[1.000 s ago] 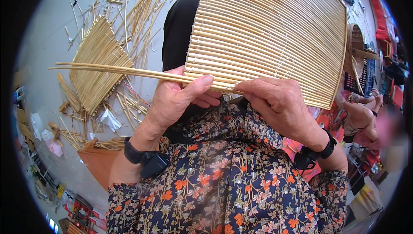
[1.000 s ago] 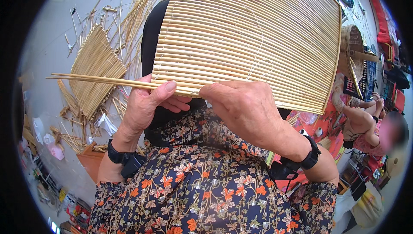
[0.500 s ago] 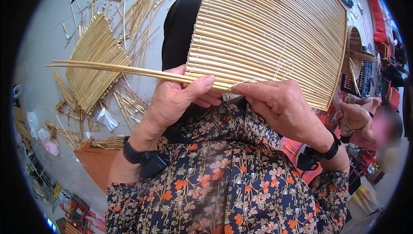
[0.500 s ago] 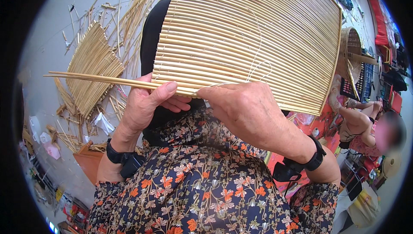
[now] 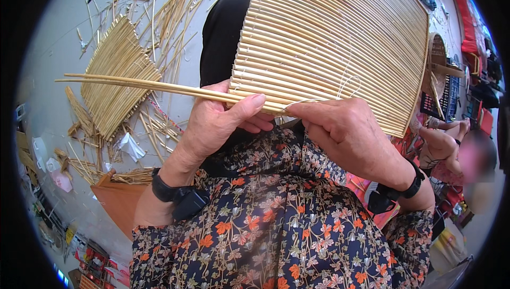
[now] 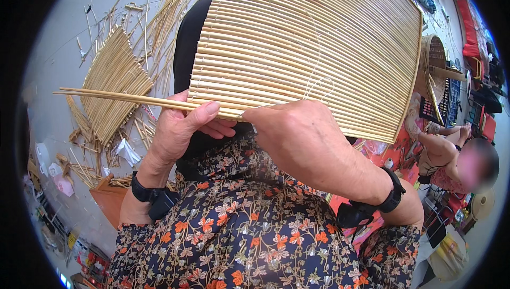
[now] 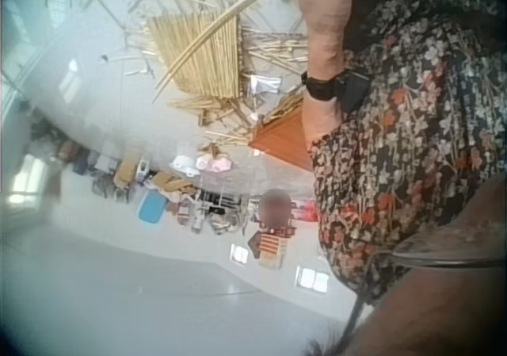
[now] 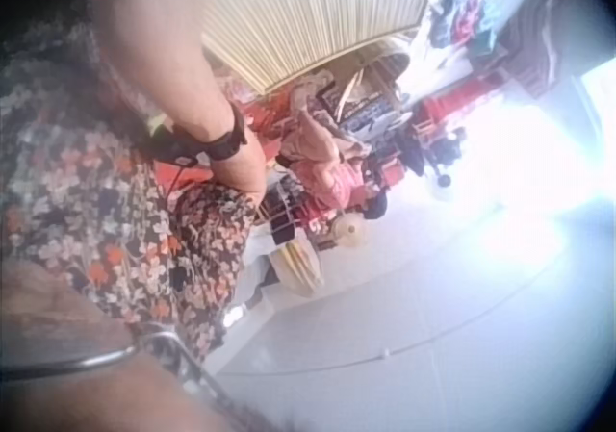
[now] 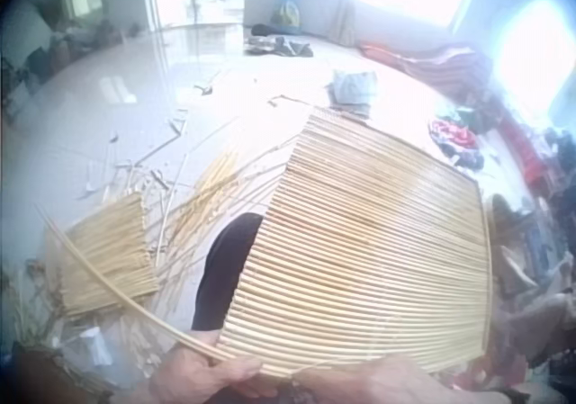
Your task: The person weaves a bamboo mat by hand, threading thin bamboo strips through a larger frame and securing them with string. They use pliers to trim excess material and a measuring tape to check dimensions.
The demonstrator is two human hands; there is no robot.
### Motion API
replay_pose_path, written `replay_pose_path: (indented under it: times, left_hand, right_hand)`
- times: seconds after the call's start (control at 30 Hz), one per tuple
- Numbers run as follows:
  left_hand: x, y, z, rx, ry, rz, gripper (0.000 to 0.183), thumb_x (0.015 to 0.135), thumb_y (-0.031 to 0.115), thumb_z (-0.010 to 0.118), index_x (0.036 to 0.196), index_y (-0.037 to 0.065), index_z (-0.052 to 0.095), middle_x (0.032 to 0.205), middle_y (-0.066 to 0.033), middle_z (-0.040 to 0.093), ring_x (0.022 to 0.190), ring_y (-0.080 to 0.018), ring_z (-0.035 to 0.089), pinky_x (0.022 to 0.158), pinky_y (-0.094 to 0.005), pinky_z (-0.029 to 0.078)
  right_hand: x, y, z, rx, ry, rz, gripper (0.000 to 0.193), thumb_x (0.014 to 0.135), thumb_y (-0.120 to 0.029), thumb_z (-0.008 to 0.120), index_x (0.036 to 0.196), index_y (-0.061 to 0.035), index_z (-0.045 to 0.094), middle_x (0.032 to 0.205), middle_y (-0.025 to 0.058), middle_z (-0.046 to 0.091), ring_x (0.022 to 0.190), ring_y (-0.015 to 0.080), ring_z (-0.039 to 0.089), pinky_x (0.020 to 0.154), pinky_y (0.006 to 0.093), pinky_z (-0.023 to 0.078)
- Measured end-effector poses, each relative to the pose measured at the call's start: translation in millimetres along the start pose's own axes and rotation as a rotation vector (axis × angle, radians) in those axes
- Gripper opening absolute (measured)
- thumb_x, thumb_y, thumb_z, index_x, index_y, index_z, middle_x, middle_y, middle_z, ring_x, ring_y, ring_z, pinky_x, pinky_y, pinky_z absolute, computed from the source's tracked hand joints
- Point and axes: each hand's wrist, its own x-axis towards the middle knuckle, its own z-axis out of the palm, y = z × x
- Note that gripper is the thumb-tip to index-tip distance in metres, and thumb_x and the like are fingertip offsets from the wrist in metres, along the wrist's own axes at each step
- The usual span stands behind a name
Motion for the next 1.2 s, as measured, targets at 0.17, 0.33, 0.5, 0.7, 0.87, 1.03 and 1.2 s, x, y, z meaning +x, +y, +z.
replay_pose_path:
  times: [0.17,0.33,0.5,0.7,0.87,1.03,1.2]
  left_hand:
    - [1,4,-2,0.04,0.0,-0.044,0.038,0.098,0.027,0.066,0.114,-0.007,0.062,0.091,-0.0209,0.075,0.074,-0.0264,0.077,0.062,-0.0314,0.064]
    - [1,5,-2,0.02,-0.017,-0.059,0.039,0.098,0.028,0.068,0.111,-0.007,0.063,0.085,-0.0205,0.075,0.07,-0.0266,0.076,0.059,-0.0306,0.063]
    - [1,3,-2,-0.007,-0.017,-0.047,0.038,0.097,0.027,0.069,0.111,-0.007,0.063,0.084,-0.0208,0.074,0.07,-0.0267,0.076,0.058,-0.0308,0.063]
    - [3,-1,-2,-0.031,-0.024,-0.036,0.034,0.098,0.025,0.068,0.112,-0.007,0.064,0.084,-0.0195,0.075,0.069,-0.0261,0.076,0.059,-0.0307,0.063]
    - [7,-9,-6,-0.069,-0.036,-0.021,0.03,0.099,0.023,0.068,0.111,-0.005,0.065,0.084,-0.0164,0.074,0.068,-0.0232,0.075,0.058,-0.0293,0.062]
    - [8,-4,-3,-0.005,-0.035,-0.04,0.031,0.1,0.025,0.068,0.108,-0.005,0.066,0.08,-0.0149,0.074,0.065,-0.021,0.074,0.056,-0.0285,0.062]
    - [7,2,-4,0.019,-0.067,-0.085,0.032,0.1,0.028,0.067,0.104,-0.004,0.067,0.073,-0.0139,0.073,0.061,-0.0197,0.073,0.054,-0.0285,0.061]
  right_hand:
    - [13,-8,-12,-0.05,-0.15,0.113,0.026,0.084,0.0,0.063,0.107,-0.0025,0.073,0.075,0.0187,0.066,0.065,0.0341,0.066,0.06,0.0398,0.053]
    - [18,-5,-9,-0.067,-0.126,0.075,0.019,0.083,-0.001,0.062,0.099,-0.002,0.073,0.07,0.0191,0.063,0.063,0.037,0.063,0.059,0.0421,0.051]
    - [26,-6,-14,-0.142,-0.162,0.037,0.007,0.082,-0.002,0.062,0.085,0.0004,0.068,0.066,0.0195,0.06,0.062,0.0381,0.062,0.057,0.0444,0.049]
    - [38,-10,-17,-0.27,-0.21,-0.066,0.01,0.079,-0.002,0.061,0.07,-0.0001,0.058,0.063,0.0192,0.059,0.061,0.0379,0.062,0.057,0.0458,0.049]
    - [40,-18,-11,-0.326,-0.255,-0.054,0.004,0.081,-0.001,0.06,0.079,-0.0001,0.057,0.069,0.0178,0.062,0.067,0.0367,0.066,0.059,0.0454,0.05]
    - [33,-27,-10,-0.402,-0.248,0.038,0.006,0.083,-0.001,0.059,0.087,-0.0006,0.054,0.071,0.0166,0.062,0.07,0.0363,0.066,0.06,0.0459,0.05]
    - [30,-26,-10,-0.383,-0.188,0.001,0.007,0.083,-0.002,0.058,0.087,0.0005,0.053,0.069,0.0166,0.06,0.069,0.0374,0.065,0.061,0.0467,0.05]
